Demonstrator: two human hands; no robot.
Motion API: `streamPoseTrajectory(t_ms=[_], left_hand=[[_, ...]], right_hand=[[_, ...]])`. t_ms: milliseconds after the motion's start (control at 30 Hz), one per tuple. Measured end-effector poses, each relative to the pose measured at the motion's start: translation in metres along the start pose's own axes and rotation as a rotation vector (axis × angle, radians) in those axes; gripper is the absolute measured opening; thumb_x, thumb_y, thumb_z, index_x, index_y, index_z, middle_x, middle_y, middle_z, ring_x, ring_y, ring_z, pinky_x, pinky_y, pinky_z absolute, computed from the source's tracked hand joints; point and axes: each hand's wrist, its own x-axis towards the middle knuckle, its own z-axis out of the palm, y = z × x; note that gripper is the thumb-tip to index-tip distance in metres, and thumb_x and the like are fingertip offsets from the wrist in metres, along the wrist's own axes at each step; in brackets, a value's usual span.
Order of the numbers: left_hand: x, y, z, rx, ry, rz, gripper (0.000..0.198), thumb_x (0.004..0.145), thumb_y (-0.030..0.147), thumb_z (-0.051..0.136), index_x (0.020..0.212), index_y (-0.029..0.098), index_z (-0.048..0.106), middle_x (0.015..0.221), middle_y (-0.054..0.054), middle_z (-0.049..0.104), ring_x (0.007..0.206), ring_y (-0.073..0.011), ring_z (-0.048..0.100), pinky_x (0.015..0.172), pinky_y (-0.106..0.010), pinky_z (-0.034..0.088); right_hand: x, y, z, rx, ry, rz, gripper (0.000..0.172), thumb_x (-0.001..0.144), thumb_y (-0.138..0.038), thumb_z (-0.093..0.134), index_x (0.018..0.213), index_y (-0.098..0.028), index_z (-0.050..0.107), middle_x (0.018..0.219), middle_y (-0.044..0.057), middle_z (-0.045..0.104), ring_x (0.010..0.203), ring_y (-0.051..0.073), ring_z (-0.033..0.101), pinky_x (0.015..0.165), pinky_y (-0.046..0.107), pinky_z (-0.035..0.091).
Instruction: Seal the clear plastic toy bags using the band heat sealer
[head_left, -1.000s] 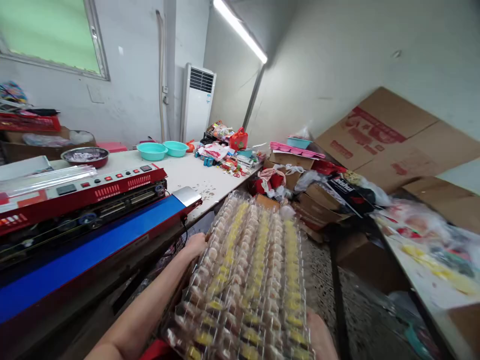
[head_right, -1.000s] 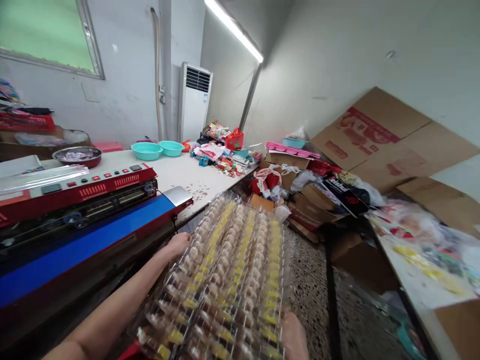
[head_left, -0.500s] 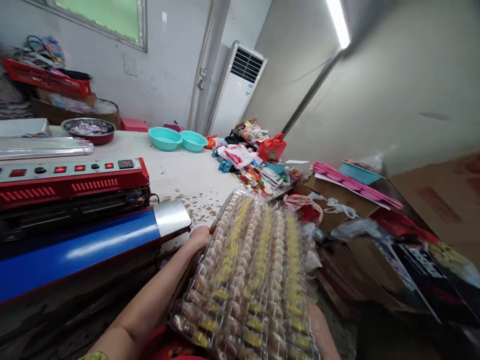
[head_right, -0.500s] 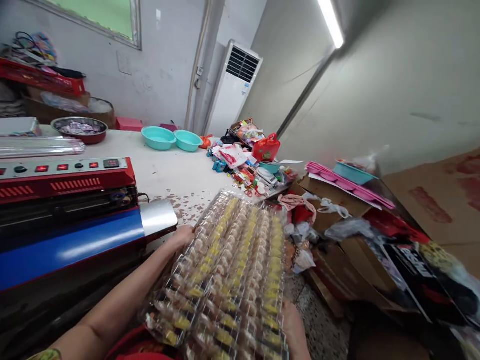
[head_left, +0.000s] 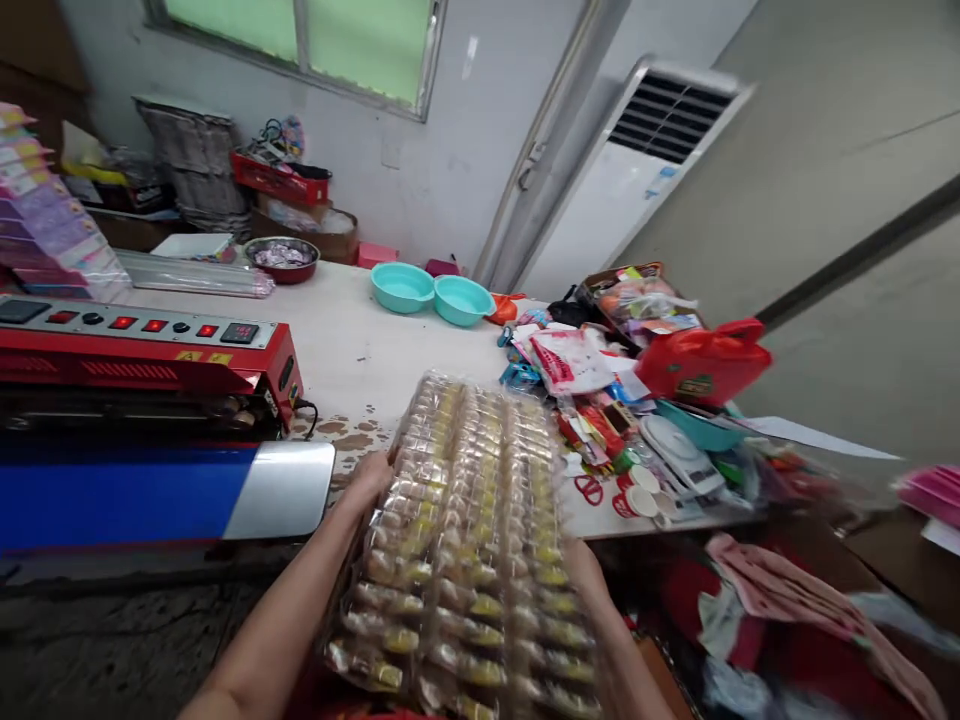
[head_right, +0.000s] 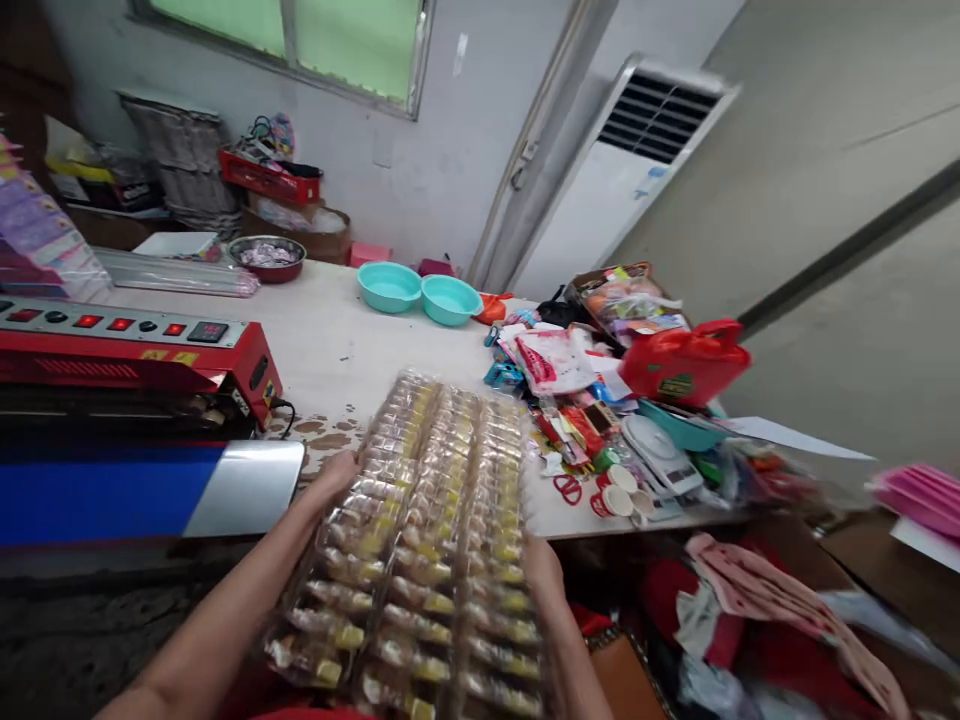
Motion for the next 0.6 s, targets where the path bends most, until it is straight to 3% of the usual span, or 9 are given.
streamPoseTrajectory(t_ms=[167, 333, 467, 600], left_hand=[[0.039, 0.019, 0.000, -0.045, 0.085, -0.229, 0.045, 0.092, 0.046, 0.044, 0.105, 0.012, 0.070, 0.116, -0.022, 0.068, 0.109, -0.0307, 0.064, 0.079, -0.030, 0.048], [0.095, 0.032, -0.029, -0.107, 0.151, -0.387, 0.045, 0.090, 0.044, 0.051, 0.106, 0.005, 0.068, 0.116, -0.027, 0.065, 0.110, -0.0323, 0.063, 0.081, -0.031, 0.047], [0.135, 0.040, -0.060, -0.174, 0.200, -0.437, 0.041, 0.085, 0.038, 0.061, 0.102, 0.002, 0.067, 0.110, -0.027, 0.067, 0.103, -0.0291, 0.065, 0.080, -0.029, 0.047], [0.151, 0.051, -0.076, -0.268, 0.291, -0.361, 0.041, 0.082, 0.038, 0.066, 0.101, 0.001, 0.065, 0.101, -0.022, 0.070, 0.097, -0.0238, 0.063, 0.080, -0.027, 0.046]], right_hand=[[0.121, -0.013, 0.013, -0.034, -0.177, -0.047, 0.025, 0.071, -0.018, 0.055, 0.082, -0.012, 0.076, 0.075, 0.012, 0.074, 0.078, 0.023, 0.071, 0.059, 0.022, 0.045], [0.226, -0.044, 0.022, -0.119, -0.233, -0.102, 0.028, 0.079, -0.021, 0.055, 0.095, -0.008, 0.075, 0.091, 0.020, 0.074, 0.085, 0.023, 0.069, 0.060, 0.023, 0.040], [0.281, -0.071, 0.025, -0.136, -0.238, -0.133, 0.029, 0.080, -0.020, 0.056, 0.095, -0.005, 0.075, 0.095, 0.023, 0.072, 0.086, 0.024, 0.068, 0.059, 0.025, 0.037], [0.310, -0.084, 0.024, -0.089, -0.237, -0.152, 0.031, 0.079, -0.024, 0.058, 0.097, -0.005, 0.074, 0.095, 0.023, 0.072, 0.087, 0.026, 0.068, 0.059, 0.027, 0.036]])
